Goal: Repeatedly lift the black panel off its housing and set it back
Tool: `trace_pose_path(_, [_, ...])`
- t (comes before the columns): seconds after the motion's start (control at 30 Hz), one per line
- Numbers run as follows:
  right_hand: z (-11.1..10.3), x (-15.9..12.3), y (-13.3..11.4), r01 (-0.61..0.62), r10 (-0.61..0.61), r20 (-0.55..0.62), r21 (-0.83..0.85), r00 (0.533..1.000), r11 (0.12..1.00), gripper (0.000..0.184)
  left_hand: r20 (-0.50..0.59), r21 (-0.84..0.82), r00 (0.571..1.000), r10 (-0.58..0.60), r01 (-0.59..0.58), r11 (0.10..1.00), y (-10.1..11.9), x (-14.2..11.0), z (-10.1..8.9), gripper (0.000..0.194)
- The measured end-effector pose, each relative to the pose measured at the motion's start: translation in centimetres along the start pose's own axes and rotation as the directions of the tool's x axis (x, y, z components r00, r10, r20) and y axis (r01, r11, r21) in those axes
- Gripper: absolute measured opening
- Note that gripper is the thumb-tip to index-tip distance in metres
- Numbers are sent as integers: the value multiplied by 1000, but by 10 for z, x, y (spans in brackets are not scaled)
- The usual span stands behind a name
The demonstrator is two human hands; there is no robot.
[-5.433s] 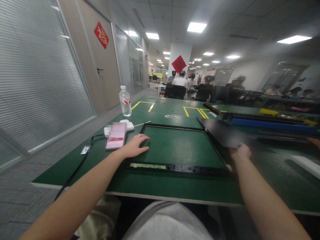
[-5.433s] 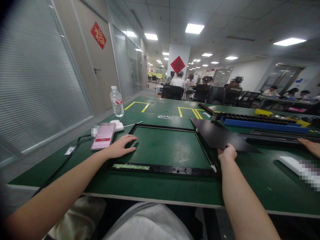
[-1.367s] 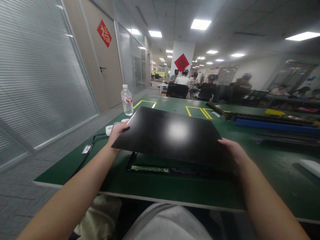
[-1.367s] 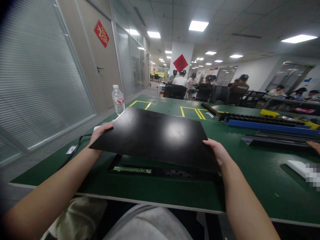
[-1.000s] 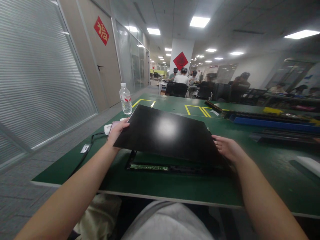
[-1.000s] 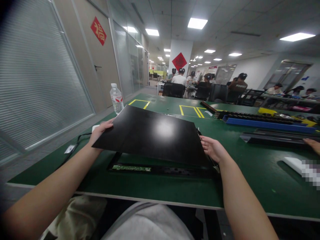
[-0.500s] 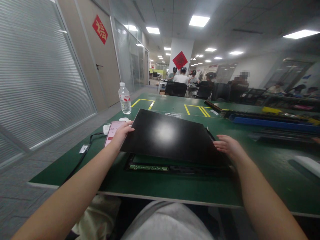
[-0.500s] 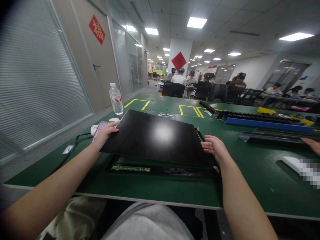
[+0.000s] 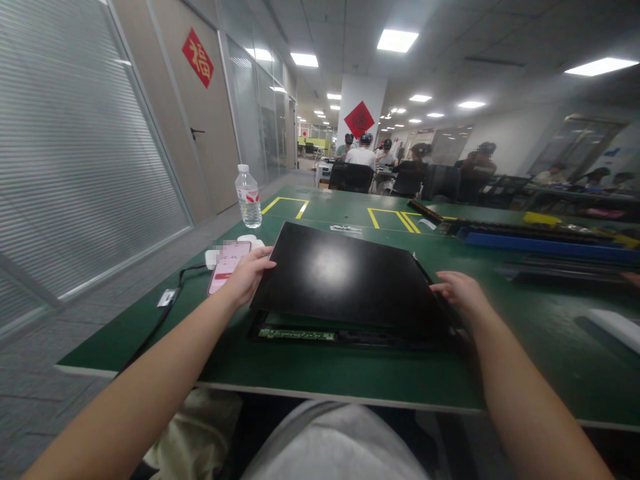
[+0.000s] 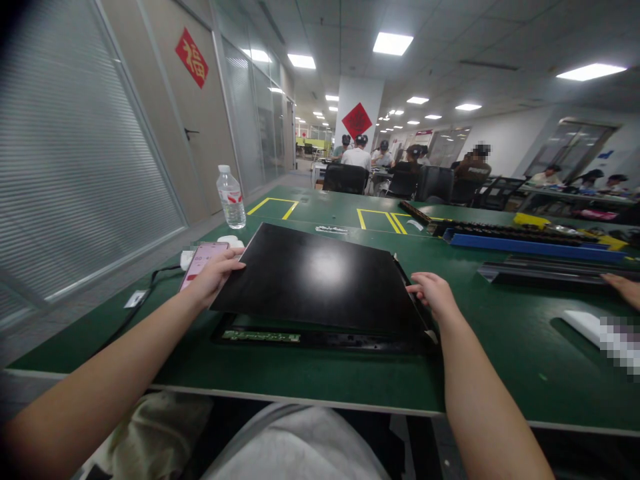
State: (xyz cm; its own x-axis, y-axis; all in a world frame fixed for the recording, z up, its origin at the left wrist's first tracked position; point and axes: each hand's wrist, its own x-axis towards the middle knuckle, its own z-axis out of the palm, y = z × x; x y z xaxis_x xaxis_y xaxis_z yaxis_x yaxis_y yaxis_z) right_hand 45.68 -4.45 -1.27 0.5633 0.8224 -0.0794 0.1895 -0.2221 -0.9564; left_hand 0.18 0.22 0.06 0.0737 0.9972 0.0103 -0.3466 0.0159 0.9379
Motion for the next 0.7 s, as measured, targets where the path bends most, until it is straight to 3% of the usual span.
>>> trace_pose_path(0.5, [-6,5,5,55,-71,-78,-188,994,981,18,83,-20,991,-109,111,994,-7,2,-3,36])
trace_pose_path(0.7, [-6,3,3,60,-81,-79,-246,994,967,20,88,-13,985,-147,149,989,-8,2,-2,42])
